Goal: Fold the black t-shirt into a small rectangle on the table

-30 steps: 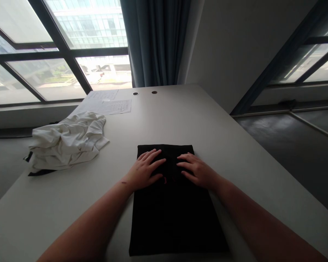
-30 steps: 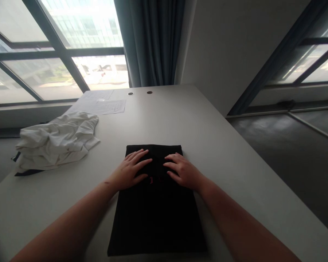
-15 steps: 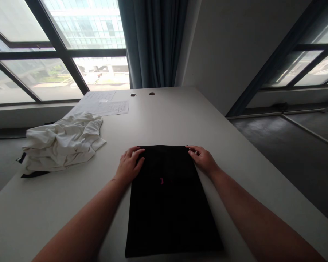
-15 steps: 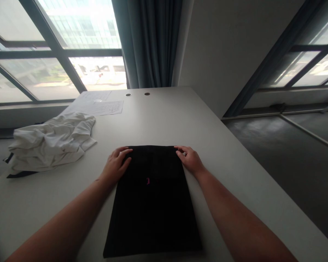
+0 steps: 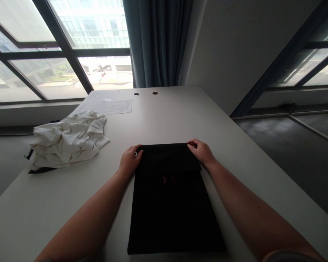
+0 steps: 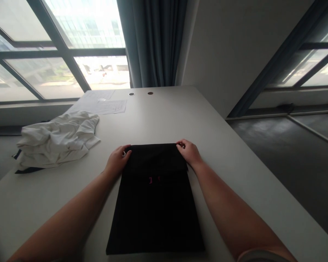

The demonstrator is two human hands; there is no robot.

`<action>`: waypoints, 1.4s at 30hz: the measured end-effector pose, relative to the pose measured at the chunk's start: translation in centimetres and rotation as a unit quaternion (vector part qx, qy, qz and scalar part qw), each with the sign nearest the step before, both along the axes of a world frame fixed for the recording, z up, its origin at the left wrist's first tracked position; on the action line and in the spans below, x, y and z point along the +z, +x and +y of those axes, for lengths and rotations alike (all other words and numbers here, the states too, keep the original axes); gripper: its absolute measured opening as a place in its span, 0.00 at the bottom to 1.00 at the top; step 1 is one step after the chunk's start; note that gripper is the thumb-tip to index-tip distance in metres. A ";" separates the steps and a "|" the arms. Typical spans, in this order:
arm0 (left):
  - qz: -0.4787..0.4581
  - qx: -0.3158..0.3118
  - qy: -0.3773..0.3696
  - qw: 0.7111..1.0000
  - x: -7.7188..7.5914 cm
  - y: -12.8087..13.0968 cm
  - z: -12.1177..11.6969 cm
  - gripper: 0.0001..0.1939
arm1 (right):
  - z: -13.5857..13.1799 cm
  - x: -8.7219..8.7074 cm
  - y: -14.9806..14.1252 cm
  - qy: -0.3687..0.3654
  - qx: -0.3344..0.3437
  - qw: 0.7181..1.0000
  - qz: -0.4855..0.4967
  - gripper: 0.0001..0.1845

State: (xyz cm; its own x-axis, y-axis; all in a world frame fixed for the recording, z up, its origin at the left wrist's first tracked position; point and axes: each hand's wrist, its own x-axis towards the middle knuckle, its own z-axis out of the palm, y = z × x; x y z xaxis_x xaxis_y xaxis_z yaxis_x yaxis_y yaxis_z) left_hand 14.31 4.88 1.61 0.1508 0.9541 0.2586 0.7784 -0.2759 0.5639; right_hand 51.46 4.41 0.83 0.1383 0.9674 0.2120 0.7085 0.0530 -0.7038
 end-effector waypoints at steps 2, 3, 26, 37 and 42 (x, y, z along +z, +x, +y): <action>-0.014 0.005 -0.003 1.000 0.0 -0.1 0.2 0.17 | -0.2 -0.1 -0.2 0.007 -0.002 0.999 -0.031 0.13; -0.020 0.008 -0.005 1.000 0.0 -0.1 0.3 0.17 | -0.2 -0.2 -0.2 0.010 -0.003 0.999 -0.044 0.13; 0.190 -0.132 0.016 0.973 0.9 4.2 -1.9 0.28 | -3.6 -2.2 -1.3 -0.033 0.113 0.963 -0.245 0.34; -0.002 0.023 -0.092 0.996 1.3 -1.0 -4.3 0.23 | -10.1 1.2 -1.0 -0.018 -0.032 0.999 -0.013 0.14; 0.028 0.024 -0.147 0.988 2.8 -1.7 -6.3 0.20 | -11.4 2.5 -1.3 -0.043 -0.001 0.999 -0.005 0.16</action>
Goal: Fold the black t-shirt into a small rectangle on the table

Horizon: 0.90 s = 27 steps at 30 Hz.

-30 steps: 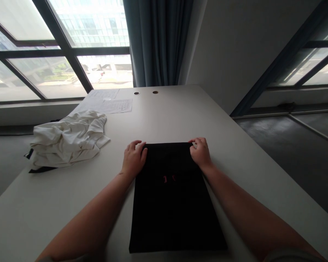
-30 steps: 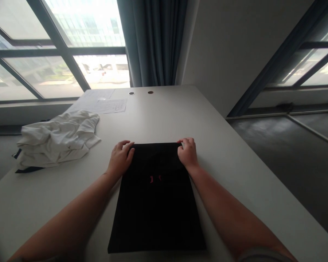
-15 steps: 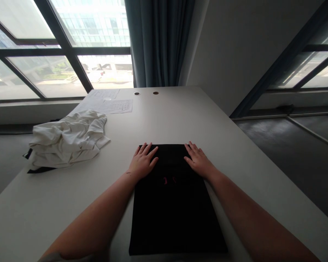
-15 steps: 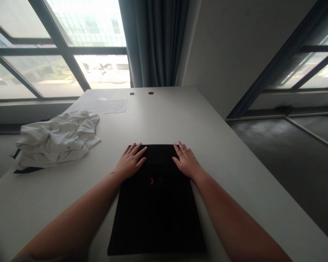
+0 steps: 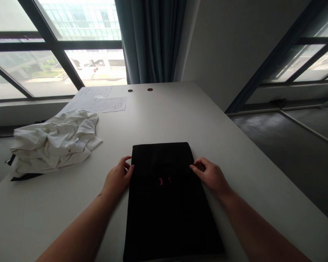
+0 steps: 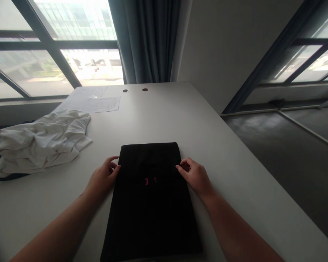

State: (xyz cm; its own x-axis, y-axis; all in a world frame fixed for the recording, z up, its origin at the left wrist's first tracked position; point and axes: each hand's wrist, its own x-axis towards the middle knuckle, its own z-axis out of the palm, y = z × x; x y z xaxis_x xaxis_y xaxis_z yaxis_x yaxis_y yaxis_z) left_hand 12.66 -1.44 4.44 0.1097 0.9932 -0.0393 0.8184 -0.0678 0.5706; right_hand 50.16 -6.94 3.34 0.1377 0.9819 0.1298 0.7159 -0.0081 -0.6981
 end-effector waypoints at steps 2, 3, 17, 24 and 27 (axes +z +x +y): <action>0.003 -0.004 0.000 1.000 0.2 0.3 -0.1 0.20 | 0.3 0.3 0.0 0.002 0.019 1.000 -0.019 0.16; 0.008 -0.006 0.000 1.000 0.2 0.4 0.0 0.20 | 0.4 0.4 0.0 0.001 0.029 0.999 -0.029 0.16; 0.039 -0.095 0.020 0.994 -0.9 -0.7 1.3 0.16 | 0.8 -0.3 0.4 -0.033 0.029 0.992 -0.118 0.14; 0.065 -0.133 0.058 0.987 -1.1 -0.5 1.7 0.16 | 1.5 -1.1 0.6 0.002 0.026 0.982 -0.185 0.14; 0.072 -0.150 0.077 0.983 -1.2 -0.6 1.8 0.17 | 2.1 -1.2 0.5 0.041 0.048 0.981 -0.182 0.12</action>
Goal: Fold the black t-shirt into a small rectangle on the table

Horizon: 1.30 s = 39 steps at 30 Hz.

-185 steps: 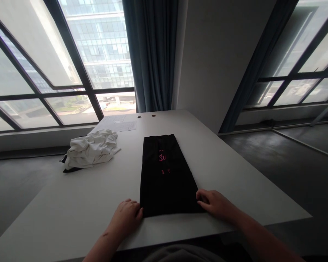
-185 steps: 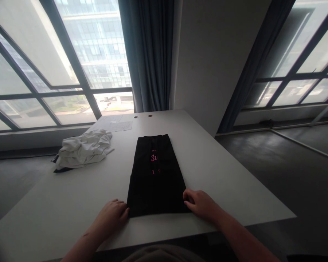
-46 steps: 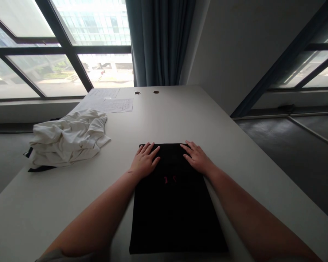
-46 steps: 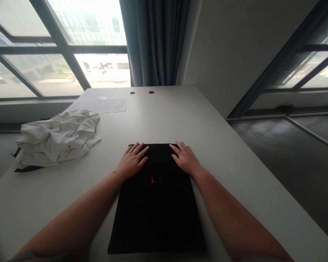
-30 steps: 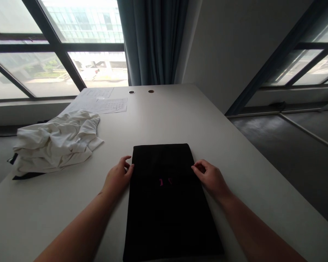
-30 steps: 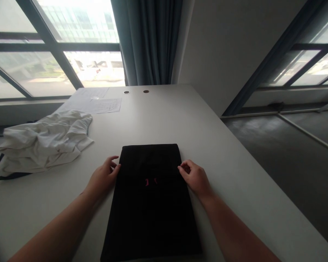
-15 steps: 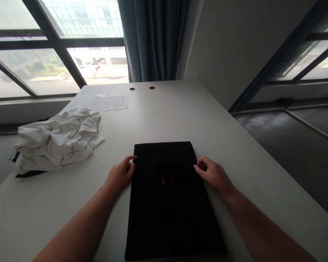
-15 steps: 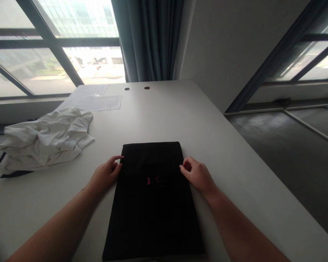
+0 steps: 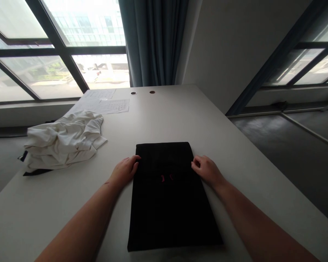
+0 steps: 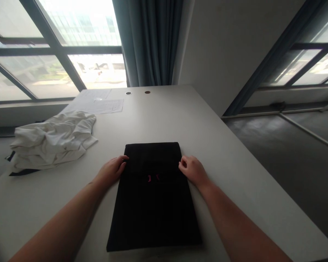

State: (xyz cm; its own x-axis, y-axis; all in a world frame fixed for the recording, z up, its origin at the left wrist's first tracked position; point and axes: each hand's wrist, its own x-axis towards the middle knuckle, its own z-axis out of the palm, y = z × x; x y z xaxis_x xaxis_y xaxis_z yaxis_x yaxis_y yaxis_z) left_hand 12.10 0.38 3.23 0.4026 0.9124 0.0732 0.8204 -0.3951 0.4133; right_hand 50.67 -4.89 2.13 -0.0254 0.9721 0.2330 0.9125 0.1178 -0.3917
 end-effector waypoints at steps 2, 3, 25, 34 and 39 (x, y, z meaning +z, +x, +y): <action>-0.003 -0.004 0.005 1.000 0.1 -0.1 0.0 0.17 | 0.1 0.0 0.0 0.008 0.014 1.000 0.008 0.12; -0.007 -0.005 0.006 1.000 0.2 -0.1 -0.1 0.17 | 0.0 0.0 0.0 0.011 0.021 1.000 0.013 0.11; -0.092 -0.227 -0.093 0.965 1.8 -4.6 -15.1 0.30 | -16.0 1.4 -0.7 0.012 0.283 0.959 0.027 0.32; -0.060 -0.257 0.019 0.964 1.9 -2.9 -18.0 0.23 | -19.2 0.6 -1.1 0.030 0.245 0.969 0.029 0.36; -0.068 -0.208 0.017 0.976 0.8 -3.1 -17.6 0.27 | -18.5 0.1 -0.2 0.044 0.188 0.978 0.084 0.37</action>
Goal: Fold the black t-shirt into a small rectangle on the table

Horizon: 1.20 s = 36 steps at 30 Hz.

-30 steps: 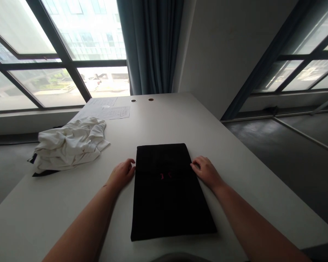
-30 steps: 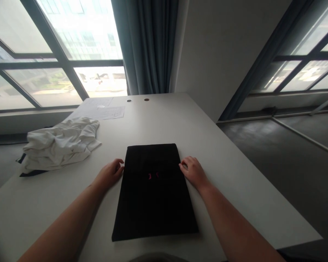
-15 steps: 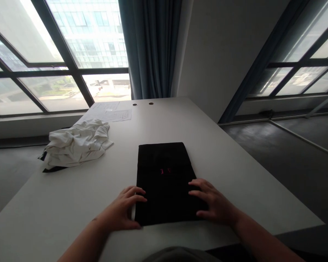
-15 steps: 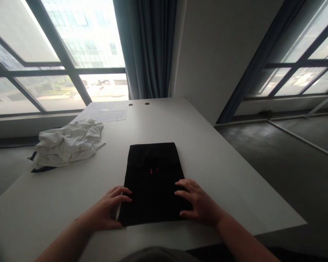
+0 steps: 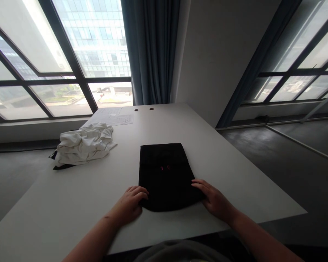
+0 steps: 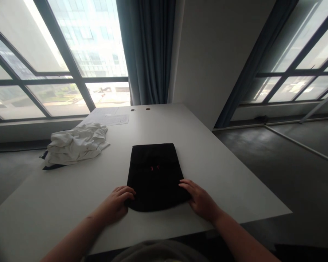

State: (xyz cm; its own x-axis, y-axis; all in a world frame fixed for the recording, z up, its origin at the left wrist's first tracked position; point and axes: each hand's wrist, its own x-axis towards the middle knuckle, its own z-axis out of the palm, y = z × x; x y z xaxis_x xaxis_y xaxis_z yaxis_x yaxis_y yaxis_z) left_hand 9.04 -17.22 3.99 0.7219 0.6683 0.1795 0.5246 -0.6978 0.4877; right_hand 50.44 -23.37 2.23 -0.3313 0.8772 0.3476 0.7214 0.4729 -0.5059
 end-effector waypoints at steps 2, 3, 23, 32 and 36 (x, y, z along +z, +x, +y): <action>-0.010 0.015 -0.025 1.000 -0.2 -0.2 0.4 0.28 | 0.6 0.0 0.1 -0.003 0.005 1.000 0.013 0.34; -0.016 0.021 -0.034 0.999 -0.2 -0.2 0.6 0.29 | 0.8 0.1 0.2 -0.005 0.009 1.000 0.017 0.32; -0.096 -0.004 0.002 0.995 0.7 -1.5 -2.3 0.10 | -1.7 0.5 1.2 -0.052 0.065 0.991 0.106 0.13; -0.274 0.128 0.013 0.953 1.5 1.1 -3.0 0.10 | -1.8 2.7 -2.6 0.017 -0.150 0.952 0.267 0.17; -0.253 0.260 0.009 0.932 2.4 3.5 1.3 0.13 | 2.9 2.7 -3.8 0.052 -0.269 0.927 0.257 0.18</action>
